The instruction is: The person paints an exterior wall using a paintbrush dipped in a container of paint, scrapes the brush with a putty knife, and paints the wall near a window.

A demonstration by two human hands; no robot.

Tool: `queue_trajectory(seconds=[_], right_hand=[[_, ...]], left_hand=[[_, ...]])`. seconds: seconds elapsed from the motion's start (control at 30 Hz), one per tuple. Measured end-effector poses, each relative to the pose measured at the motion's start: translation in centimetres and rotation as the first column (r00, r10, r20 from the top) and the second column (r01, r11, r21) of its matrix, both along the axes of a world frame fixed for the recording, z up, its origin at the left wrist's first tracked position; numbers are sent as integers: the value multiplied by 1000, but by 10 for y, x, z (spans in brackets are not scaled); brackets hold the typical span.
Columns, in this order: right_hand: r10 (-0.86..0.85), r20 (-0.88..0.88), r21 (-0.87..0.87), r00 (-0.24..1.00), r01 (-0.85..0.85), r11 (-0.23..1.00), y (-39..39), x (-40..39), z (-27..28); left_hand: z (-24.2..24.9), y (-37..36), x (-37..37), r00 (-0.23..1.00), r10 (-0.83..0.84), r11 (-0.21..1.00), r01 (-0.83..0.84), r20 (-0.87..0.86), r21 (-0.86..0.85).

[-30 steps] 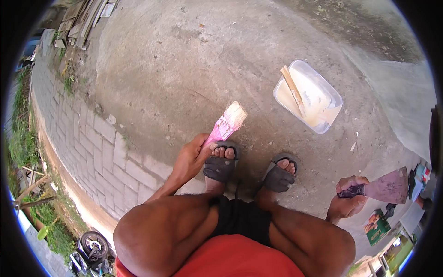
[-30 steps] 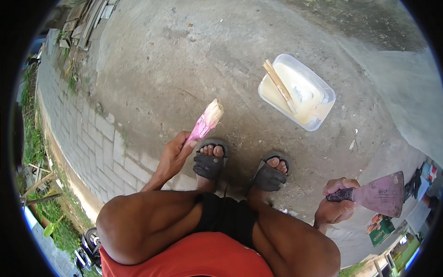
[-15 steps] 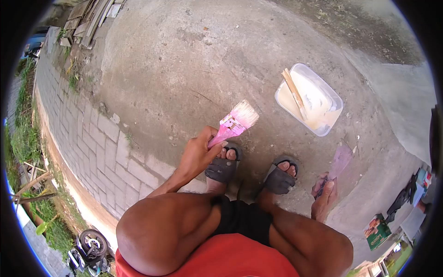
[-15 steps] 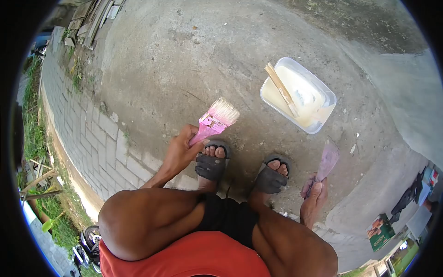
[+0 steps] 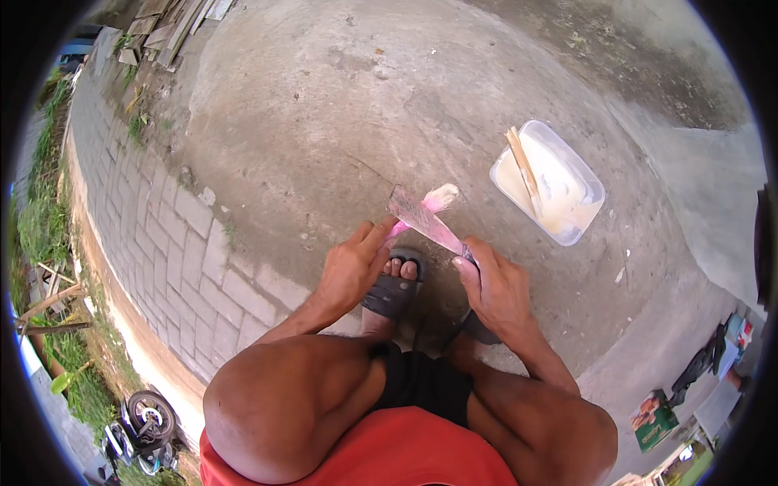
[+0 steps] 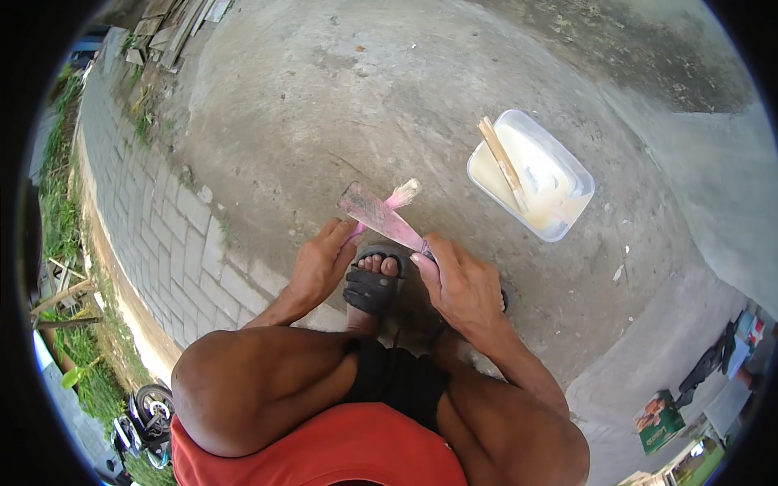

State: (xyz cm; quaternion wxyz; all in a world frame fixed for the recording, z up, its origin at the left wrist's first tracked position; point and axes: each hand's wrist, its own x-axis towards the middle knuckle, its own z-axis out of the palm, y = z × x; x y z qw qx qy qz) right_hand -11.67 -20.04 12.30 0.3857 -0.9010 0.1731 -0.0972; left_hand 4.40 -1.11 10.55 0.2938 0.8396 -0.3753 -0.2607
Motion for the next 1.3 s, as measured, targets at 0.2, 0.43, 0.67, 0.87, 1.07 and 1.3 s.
queue_trajectory(seconds=[0.2,0.43,0.67,0.87,1.07,1.3], right_hand=[[3,-61,47,998,0,999,7,9,-1],[42,12,42,999,-43,998,15,30,-20],[32,-126,214,992,-4,977,-7,64,-49],[-25,-76,336,997,49,941,-23,94,4],[-161,289,442,944,18,897,-31,110,114],[39,-260,234,965,24,972,6,95,-96]], left_hand=[[-8,11,3,984,-29,999,32,174,-17],[-5,34,7,956,29,999,-36,291,19],[11,60,19,935,129,988,-150,331,38],[10,90,29,920,218,966,-252,324,64],[2,111,23,901,398,913,-407,174,15],[9,115,15,731,663,714,-682,-162,-158]])
